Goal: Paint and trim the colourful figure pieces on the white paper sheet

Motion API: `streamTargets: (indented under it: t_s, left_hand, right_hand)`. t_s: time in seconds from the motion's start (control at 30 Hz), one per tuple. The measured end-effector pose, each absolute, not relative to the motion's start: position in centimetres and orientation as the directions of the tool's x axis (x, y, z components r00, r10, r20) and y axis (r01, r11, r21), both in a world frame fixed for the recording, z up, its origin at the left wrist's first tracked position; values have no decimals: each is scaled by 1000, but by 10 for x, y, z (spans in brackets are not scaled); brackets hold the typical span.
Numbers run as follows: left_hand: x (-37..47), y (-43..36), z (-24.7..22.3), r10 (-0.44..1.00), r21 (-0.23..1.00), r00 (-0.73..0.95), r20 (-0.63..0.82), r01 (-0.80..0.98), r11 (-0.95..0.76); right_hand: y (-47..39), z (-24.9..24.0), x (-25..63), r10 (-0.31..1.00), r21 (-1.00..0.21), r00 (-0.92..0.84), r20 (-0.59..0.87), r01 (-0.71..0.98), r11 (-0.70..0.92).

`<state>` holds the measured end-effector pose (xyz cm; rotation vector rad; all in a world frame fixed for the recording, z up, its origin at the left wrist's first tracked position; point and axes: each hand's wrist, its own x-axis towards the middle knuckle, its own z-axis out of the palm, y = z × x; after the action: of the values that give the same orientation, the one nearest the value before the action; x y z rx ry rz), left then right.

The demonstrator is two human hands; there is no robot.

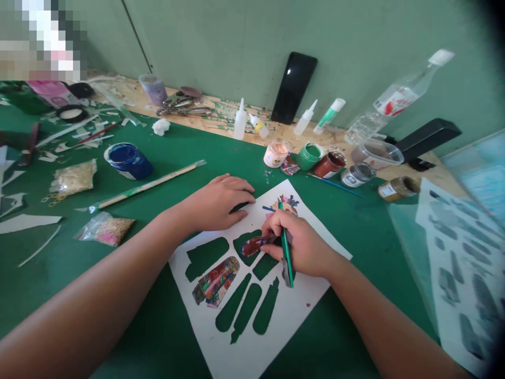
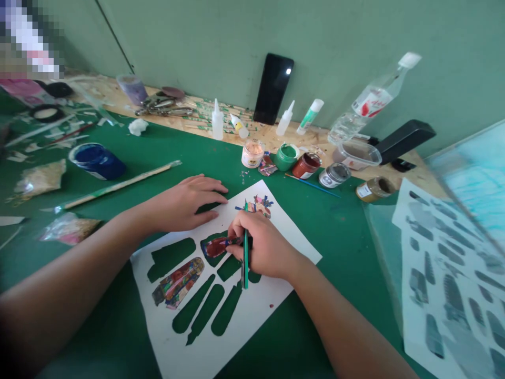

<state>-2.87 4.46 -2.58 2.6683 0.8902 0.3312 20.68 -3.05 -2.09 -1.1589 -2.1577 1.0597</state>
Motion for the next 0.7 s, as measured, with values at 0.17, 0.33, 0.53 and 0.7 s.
streamTargets:
  t_s: [0.17,0.33,0.53,0.7]
  left_hand:
    - [-27,43,-17,642,510,725,249,465,-723]
    - [-25,35,-4,718,761,672,183,366,-536]
    - [-16,31,-7,650,753,754,97,372,-543]
    - [-14,30,-8,708,809,706,-11,422,-408]
  right_hand:
    - [-28,-25,208,917,-969,-395,50,203,140]
    - [-20,-30,207,978,-996,-208,15,84,33]
    - [-17,-35,206,969,-999,-245,31,-35,23]
    - [-18,-32,213,918,-993,-396,7,106,53]
